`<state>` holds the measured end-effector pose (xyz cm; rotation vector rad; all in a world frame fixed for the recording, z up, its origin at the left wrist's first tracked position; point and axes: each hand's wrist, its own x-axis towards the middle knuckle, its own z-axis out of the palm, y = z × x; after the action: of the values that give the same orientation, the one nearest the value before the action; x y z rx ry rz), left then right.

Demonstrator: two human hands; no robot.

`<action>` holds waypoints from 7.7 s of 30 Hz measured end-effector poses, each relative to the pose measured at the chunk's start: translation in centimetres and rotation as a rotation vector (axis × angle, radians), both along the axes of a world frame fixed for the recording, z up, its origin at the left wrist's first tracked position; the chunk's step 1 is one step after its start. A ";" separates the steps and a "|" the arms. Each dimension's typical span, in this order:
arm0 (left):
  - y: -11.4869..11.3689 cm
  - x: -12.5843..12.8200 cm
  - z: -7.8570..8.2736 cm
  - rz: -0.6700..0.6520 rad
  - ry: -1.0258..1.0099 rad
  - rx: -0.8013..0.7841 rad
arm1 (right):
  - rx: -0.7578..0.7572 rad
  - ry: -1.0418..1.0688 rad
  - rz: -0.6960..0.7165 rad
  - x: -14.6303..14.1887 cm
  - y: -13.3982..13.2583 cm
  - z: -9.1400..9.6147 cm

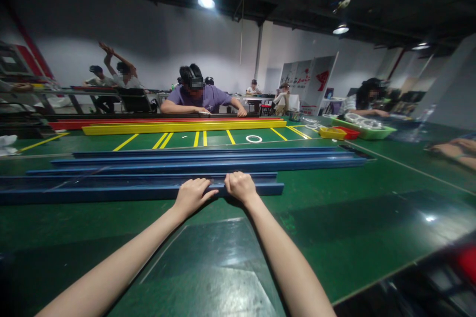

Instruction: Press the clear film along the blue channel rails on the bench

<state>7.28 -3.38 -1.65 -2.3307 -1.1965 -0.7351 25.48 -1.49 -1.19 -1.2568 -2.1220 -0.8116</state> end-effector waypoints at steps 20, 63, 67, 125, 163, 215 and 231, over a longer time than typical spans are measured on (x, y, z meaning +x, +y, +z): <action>-0.3 -0.1 0.5 0.021 -0.013 0.067 | 0.013 0.014 -0.156 6.8 0.3 0.1; -0.1 0.0 0.2 0.154 -0.022 -0.013 | -0.078 0.042 -0.231 7.4 0.0 0.3; 0.0 -0.1 0.3 0.151 -0.027 -0.003 | -0.088 0.043 -0.228 7.4 -0.1 0.4; -0.3 0.0 0.7 0.008 -0.030 -0.026 | -0.055 0.047 -0.182 3.5 0.2 0.4; 0.3 0.0 0.7 0.056 0.022 -0.112 | -0.107 0.074 -0.248 8.6 -0.3 0.5; 0.2 0.2 0.2 0.059 -0.037 -0.095 | -0.064 0.098 -0.134 1.5 -0.7 0.8; 0.0 0.2 0.4 0.113 -0.083 -0.109 | -0.178 0.074 -0.195 1.5 -0.1 1.1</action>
<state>7.50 -3.42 -1.21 -2.3167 -1.4247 -0.7506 26.93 -1.62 -0.09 -1.5807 -2.0720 -0.6551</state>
